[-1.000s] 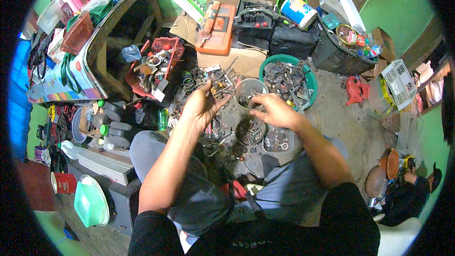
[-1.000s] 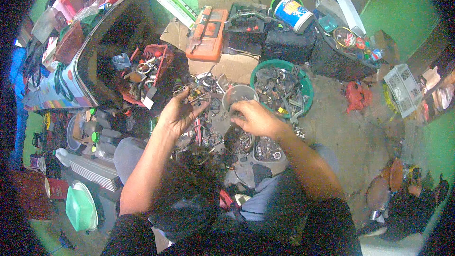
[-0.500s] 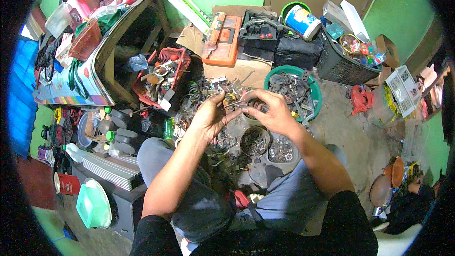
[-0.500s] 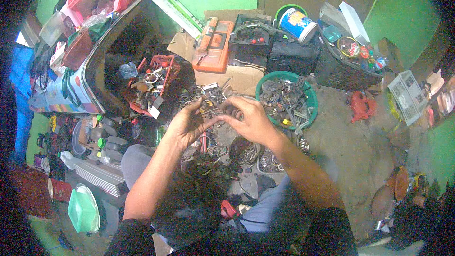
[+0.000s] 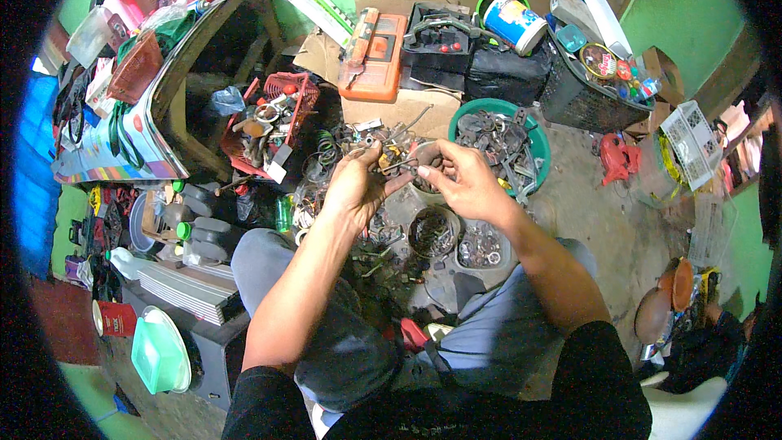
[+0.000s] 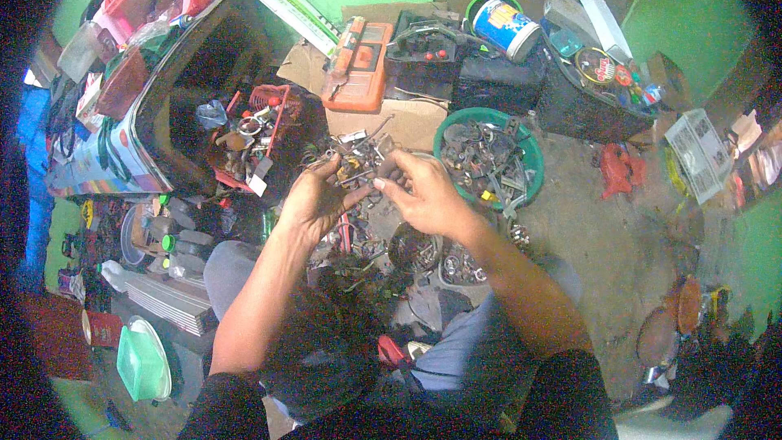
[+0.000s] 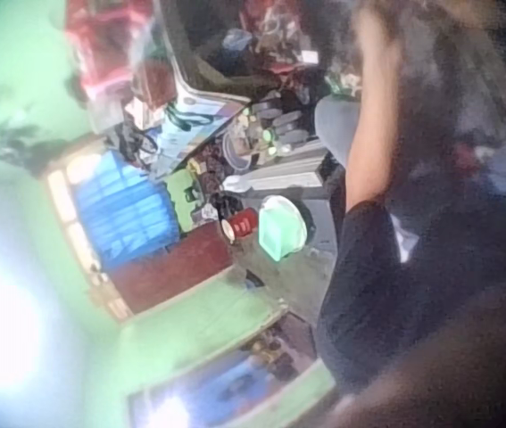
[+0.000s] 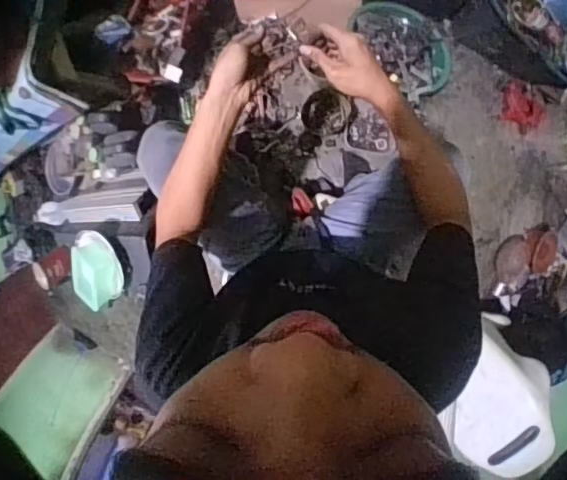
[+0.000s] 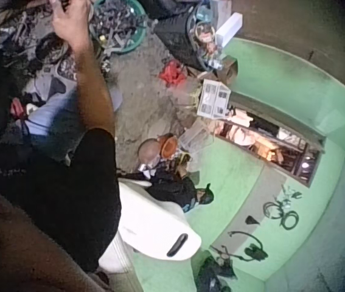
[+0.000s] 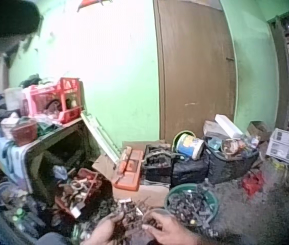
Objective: The person sits cross-legged on the floor and assembles lock components by hand. They pick up small metal parts from a pile, fit them into a lock body, and place the assembled units into a green basket.
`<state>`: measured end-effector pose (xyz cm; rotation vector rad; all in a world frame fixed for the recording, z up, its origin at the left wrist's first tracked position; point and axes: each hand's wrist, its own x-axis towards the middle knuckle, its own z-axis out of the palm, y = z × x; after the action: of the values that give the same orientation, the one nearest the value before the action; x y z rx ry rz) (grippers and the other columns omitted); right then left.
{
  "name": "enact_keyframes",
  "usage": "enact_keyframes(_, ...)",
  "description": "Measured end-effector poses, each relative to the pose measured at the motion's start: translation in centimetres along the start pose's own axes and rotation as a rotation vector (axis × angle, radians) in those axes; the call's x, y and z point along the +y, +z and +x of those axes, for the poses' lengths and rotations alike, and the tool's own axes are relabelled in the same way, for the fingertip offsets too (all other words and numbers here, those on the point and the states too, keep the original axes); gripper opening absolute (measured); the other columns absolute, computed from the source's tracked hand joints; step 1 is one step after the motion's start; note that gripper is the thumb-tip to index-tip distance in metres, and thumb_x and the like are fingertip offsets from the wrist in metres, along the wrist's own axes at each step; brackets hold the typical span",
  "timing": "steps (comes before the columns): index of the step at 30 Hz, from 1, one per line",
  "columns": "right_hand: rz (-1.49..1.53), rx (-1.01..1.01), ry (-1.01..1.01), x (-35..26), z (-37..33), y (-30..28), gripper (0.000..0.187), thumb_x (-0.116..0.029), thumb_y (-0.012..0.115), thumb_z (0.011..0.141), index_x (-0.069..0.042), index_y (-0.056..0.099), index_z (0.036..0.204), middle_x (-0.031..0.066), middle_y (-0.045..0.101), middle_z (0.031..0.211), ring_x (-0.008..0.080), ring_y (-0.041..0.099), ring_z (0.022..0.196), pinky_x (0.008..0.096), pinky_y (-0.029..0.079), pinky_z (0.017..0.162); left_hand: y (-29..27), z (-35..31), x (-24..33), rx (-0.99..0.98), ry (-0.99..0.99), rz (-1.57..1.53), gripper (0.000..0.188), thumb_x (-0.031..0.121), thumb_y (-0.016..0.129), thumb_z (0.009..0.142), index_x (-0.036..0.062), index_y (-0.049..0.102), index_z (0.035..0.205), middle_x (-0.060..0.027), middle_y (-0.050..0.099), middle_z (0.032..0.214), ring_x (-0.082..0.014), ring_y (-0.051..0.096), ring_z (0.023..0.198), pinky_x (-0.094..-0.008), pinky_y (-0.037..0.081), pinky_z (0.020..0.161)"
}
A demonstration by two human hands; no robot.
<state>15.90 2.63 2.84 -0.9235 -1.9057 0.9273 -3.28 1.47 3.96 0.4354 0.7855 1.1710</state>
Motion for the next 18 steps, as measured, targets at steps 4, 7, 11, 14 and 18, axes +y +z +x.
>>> enact_keyframes(4,0.123,-0.060,0.138,0.0,-0.3,-0.8,0.016,-0.006,0.063,0.087,0.001,0.059,0.101,0.0082,0.063,0.085,0.0125,0.060,0.077,0.0284,0.050,0.068,-1.3,1.6,-0.2,0.122,0.145,-0.056,0.027,0.021,0.037,0.102,0.0040,0.050,0.117,-0.0139,0.057,0.115,-0.0277,0.056,0.110,-0.0476,0.050,0.094)
enact_keyframes(7,-0.028,-0.095,0.105,-1.1,-0.5,-2.0,0.015,-0.002,0.063,0.087,0.002,0.059,0.100,0.0067,0.063,0.085,0.0093,0.060,0.076,0.0265,0.050,0.068,-2.7,2.8,1.4,0.243,0.267,-0.122,0.025,0.021,0.036,0.102,0.0014,0.047,0.113,-0.0157,0.057,0.110,-0.0292,0.057,0.107,-0.0494,0.050,0.094)
enact_keyframes(11,-0.236,-0.147,-0.092,-0.1,-1.0,-2.6,0.017,-0.005,0.067,0.082,0.002,0.060,0.095,0.0146,0.064,0.082,0.0220,0.064,0.073,0.0326,0.051,0.066,-2.3,2.4,2.0,0.179,0.182,-0.159,0.022,0.018,0.037,0.102,0.0017,0.047,0.113,-0.0145,0.059,0.108,-0.0285,0.060,0.102,-0.0486,0.052,0.095)
enact_keyframes(14,-0.373,-0.377,-0.071,2.6,-1.8,-2.7,0.020,-0.010,0.067,0.082,0.001,0.062,0.097,0.0190,0.065,0.085,0.0338,0.065,0.078,0.0387,0.052,0.069,-1.5,1.7,1.2,0.121,0.082,-0.102,0.023,0.017,0.038,0.101,0.0016,0.047,0.115,-0.0160,0.059,0.109,-0.0296,0.061,0.102,-0.0457,0.053,0.094)
enact_keyframes(18,-0.360,-0.401,-0.056,2.0,-1.6,-2.1,0.020,-0.015,0.067,0.084,0.000,0.063,0.097,0.0180,0.066,0.085,0.0293,0.066,0.079,0.0362,0.052,0.070,-0.6,0.9,0.7,-0.009,-0.043,-0.079,0.026,0.015,0.041,0.099,-0.0009,0.046,0.119,-0.0185,0.058,0.113,-0.0324,0.060,0.106,-0.0440,0.056,0.091)
